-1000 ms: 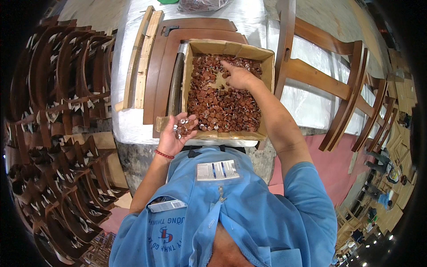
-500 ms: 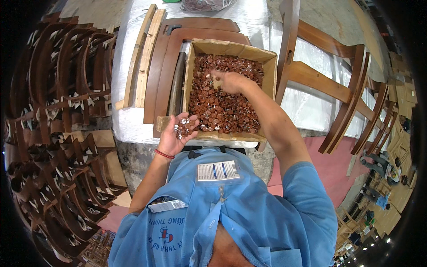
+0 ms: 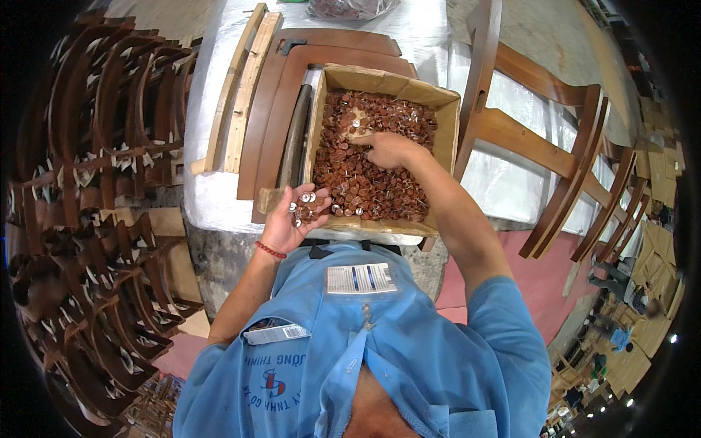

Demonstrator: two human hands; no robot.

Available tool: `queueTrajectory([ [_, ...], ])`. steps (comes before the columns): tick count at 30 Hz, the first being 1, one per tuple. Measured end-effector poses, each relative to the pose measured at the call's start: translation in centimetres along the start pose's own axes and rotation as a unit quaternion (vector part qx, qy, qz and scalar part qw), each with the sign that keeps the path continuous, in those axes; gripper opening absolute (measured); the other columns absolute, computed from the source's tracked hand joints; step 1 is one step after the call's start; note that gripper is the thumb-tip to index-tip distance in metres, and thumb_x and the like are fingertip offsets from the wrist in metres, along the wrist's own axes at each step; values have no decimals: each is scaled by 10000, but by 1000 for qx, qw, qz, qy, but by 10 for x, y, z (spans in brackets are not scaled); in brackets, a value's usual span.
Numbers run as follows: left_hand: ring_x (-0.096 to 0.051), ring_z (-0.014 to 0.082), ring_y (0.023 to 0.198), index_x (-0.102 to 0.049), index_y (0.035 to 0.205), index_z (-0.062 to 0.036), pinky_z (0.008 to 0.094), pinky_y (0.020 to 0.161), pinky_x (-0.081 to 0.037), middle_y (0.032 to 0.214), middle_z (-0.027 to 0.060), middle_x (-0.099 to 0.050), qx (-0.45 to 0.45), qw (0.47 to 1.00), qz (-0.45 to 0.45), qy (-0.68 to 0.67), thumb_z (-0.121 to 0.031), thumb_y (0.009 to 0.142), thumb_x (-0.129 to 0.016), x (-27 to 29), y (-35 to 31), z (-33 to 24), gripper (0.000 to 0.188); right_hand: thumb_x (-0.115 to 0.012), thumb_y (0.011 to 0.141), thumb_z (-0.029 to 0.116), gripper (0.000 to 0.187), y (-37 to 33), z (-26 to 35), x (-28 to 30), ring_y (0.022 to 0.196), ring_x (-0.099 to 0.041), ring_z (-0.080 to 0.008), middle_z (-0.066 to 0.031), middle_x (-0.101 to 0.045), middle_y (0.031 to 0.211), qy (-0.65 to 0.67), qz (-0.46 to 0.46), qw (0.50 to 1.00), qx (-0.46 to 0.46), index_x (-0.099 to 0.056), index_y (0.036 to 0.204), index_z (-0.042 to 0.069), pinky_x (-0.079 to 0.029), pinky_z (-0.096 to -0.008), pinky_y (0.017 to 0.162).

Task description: The person repeatedly picks small reddish-brown fasteners from a cardboard box, transfers them between hands, and returns them to the box. The hands remain in frame throughout, handling the fasteners one at a time or in small handfuls.

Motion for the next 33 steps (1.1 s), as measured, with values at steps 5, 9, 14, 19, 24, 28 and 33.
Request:
queueTrajectory([
  [5,-559,307,1155,-477,1234,-63,427,881,-535,1271,187,-542,-5,1000,-8,5,-462,1003,-319,-1,-1,0,487,-468,840,97,669,34,6,21,1036,-610,-315,-214,-610,1162,-43,-67,997,-14,-291,1474,219,-474,-386,913],
  [9,-558,305,1157,-480,1233,-63,426,881,-534,1277,186,-539,-14,1000,-14,7,-457,1005,-312,-2,-3,-2,484,-492,832,121,677,14,-24,59,923,-651,-316,-222,-660,1012,109,-186,975,-61,-280,1474,158,-497,-418,844],
  [14,-560,303,1156,-479,1233,-66,426,879,-538,1271,183,-545,-8,1000,-10,-5,-452,1008,-300,-1,-2,0,480,-484,868,112,590,-28,-62,38,538,-556,-140,-67,-612,664,255,-140,951,-101,-373,1442,191,-473,-294,485],
  [19,-561,301,1156,-481,1234,-79,425,872,-545,1265,176,-551,1,1000,7,-4,-455,1007,-303,0,0,0,474,-536,861,225,350,-39,-57,6,899,-662,-316,-187,-681,974,149,-166,971,-88,-649,1182,144,-504,-390,871],
  [24,-558,300,1161,-475,1242,-76,426,874,-544,1270,174,-549,1,1000,12,-3,-454,1006,-306,0,1,0,476,-573,856,281,332,-28,-49,3,978,-626,-355,-199,-664,1022,107,-273,950,-104,-664,1143,142,-484,-425,888],
  [28,-556,300,1166,-474,1247,-75,433,880,-537,1277,175,-546,-4,1000,3,8,-452,1009,-300,0,0,0,479,-552,863,268,299,-15,-45,3,950,-636,-348,-191,-673,984,76,-298,945,-111,-673,1104,139,-495,-438,868],
  [33,-557,299,1166,-475,1248,-70,440,884,-531,1281,178,-544,-3,1000,-8,15,-449,1010,-295,1,0,0,482,-578,842,285,281,-13,-56,8,898,-644,-362,-199,-678,921,115,-332,924,-153,-692,1034,113,-495,-433,833],
])
Point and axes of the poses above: each hand's wrist, its own y-axis towards the middle knuckle, its own x-axis out of the back of the hand, z = x × y, the point moved 9 cm from there along y, towards the middle knuckle
